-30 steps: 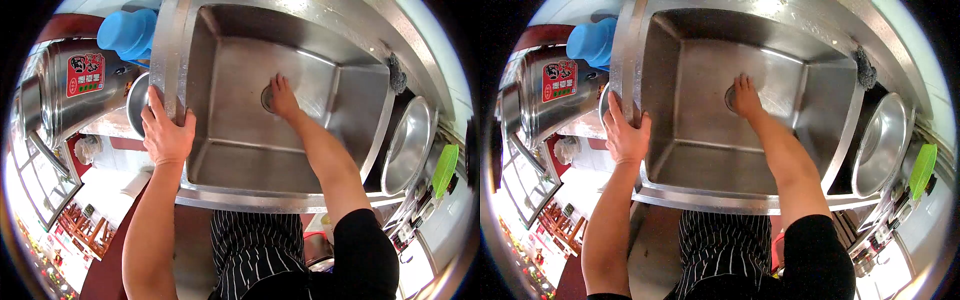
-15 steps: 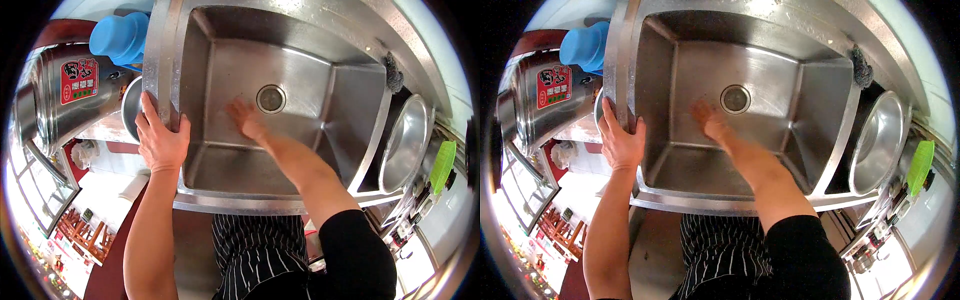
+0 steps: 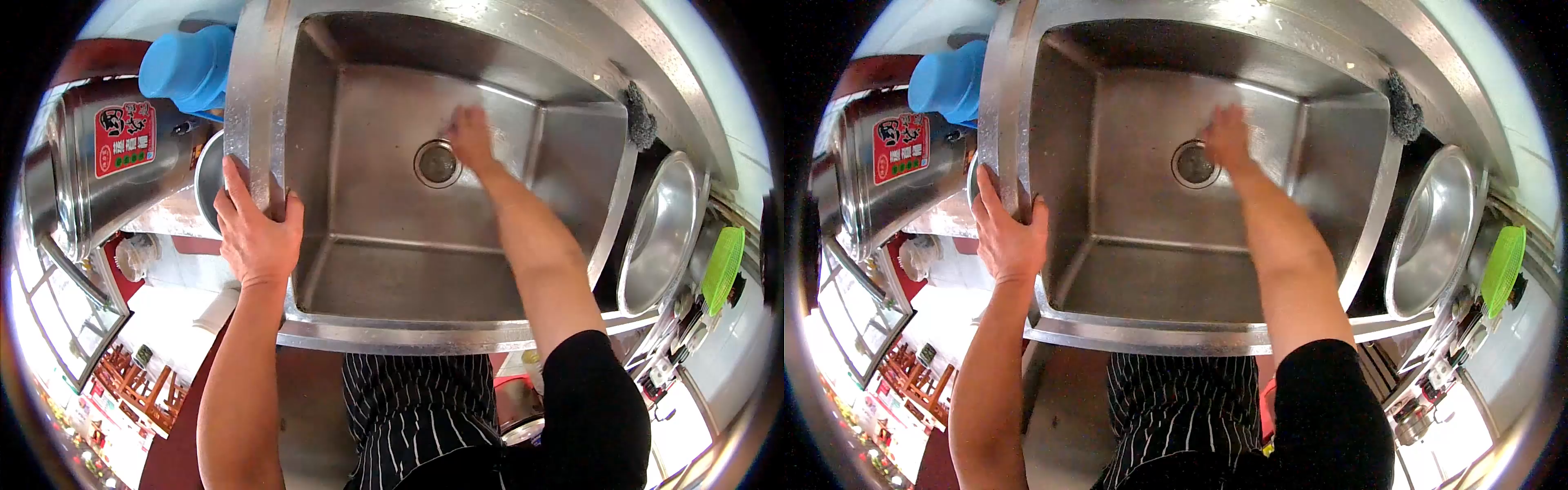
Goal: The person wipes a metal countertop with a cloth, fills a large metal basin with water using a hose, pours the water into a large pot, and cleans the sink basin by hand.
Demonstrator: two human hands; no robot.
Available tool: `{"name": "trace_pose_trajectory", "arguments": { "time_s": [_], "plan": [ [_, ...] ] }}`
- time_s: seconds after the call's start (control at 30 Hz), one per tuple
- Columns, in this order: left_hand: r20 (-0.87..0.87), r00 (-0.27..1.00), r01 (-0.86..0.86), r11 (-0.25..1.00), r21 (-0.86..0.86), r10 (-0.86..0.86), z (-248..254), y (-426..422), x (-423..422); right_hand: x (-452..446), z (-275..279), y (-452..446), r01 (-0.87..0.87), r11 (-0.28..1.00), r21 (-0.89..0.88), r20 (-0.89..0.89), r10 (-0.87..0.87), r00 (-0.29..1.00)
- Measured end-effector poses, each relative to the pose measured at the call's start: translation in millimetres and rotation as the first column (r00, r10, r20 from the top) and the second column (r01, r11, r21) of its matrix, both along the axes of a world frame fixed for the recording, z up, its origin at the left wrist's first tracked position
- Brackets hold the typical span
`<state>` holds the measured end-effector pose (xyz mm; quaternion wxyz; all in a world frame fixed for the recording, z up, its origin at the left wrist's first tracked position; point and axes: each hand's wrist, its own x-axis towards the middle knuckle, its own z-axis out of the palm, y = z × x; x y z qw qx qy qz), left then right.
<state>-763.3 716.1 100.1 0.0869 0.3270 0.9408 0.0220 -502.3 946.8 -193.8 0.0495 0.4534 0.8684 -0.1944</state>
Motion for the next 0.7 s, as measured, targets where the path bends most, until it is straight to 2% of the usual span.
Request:
{"name": "trace_pose_trajectory", "arguments": {
  "time_s": [0.03, 0.07, 0.13, 0.17, 0.23, 0.3, 0.33, 0.37, 0.4, 0.47, 0.53, 0.57, 0.6, 0.67, 0.7],
  "plan": [
    [0.001, 1.000, 0.010, 1.000, 0.002, -0.010, 0.8, 0.4, 0.7, -10.8, 6.5, -27.6, -0.159, 0.963, 0.216, -0.085, 0.181, 0.980],
    [0.005, 1.000, 0.000, 1.000, -0.008, 0.000, 1.3, 0.2, 1.2, -13.1, 28.1, -49.9, -0.173, 0.980, 0.101, -0.160, 0.187, 0.969],
    [0.013, 1.000, -0.007, 1.000, -0.006, 0.007, 0.8, 0.3, 0.6, -0.6, 54.7, -79.2, -0.323, 0.947, 0.001, -0.125, 0.320, 0.939],
    [0.013, 1.000, -0.007, 1.000, -0.004, 0.008, 1.4, 0.8, 0.0, 9.3, 61.1, -89.7, -0.323, 0.947, 0.003, -0.123, 0.320, 0.939],
    [0.016, 1.000, -0.010, 1.000, -0.009, 0.010, 1.5, 0.9, -0.7, 40.7, 61.4, -94.1, -0.394, 0.890, -0.228, -0.168, 0.362, 0.917],
    [0.008, 1.000, -0.012, 1.000, -0.006, 0.012, 1.0, 0.5, -1.3, 61.9, 69.5, -63.3, -0.072, 0.937, -0.341, -0.356, -0.058, 0.933],
    [0.004, 1.000, -0.003, 1.000, -0.002, 0.003, 1.2, -0.1, -1.4, 76.5, 53.5, -40.5, 0.137, 0.967, -0.216, -0.219, -0.185, 0.958],
    [-0.001, 1.000, -0.011, 1.000, -0.004, 0.011, 0.4, -1.1, -1.6, 84.1, 32.9, -22.6, 0.325, 0.944, -0.056, -0.102, -0.329, 0.939],
    [-0.005, 1.000, 0.006, 1.000, 0.011, -0.006, -1.5, -1.4, -2.3, 81.9, 19.9, -18.1, 0.318, 0.946, -0.057, -0.110, -0.322, 0.940],
    [0.014, 1.000, 0.020, 0.999, 0.026, -0.020, -0.1, -1.2, -2.8, 78.6, 5.1, -17.2, 0.625, 0.772, 0.115, -0.018, -0.628, 0.778],
    [0.020, 1.000, 0.017, 0.999, 0.030, -0.018, 0.2, -1.1, -3.0, 31.1, 31.2, -52.3, 0.474, 0.880, 0.038, 0.103, -0.475, 0.874],
    [0.028, 1.000, 0.011, 0.999, 0.034, -0.012, 0.1, -1.0, -3.0, 29.7, 10.4, -68.2, 0.183, 0.981, 0.059, 0.084, -0.187, 0.979],
    [0.025, 1.000, 0.008, 0.999, 0.036, -0.009, 0.6, -1.1, -2.8, 19.5, -6.0, -81.3, -0.085, 0.994, -0.068, -0.029, 0.083, 0.996],
    [-0.007, 1.000, 0.002, 1.000, -0.008, -0.002, 0.7, -0.7, -3.0, -40.3, 65.6, -98.2, -0.199, 0.902, -0.383, -0.239, 0.112, 0.965],
    [-0.012, 1.000, 0.000, 1.000, -0.013, -0.001, 0.7, -1.3, -3.8, -60.8, 72.8, -95.0, -0.202, 0.900, -0.387, -0.244, 0.112, 0.963]
  ]
}}
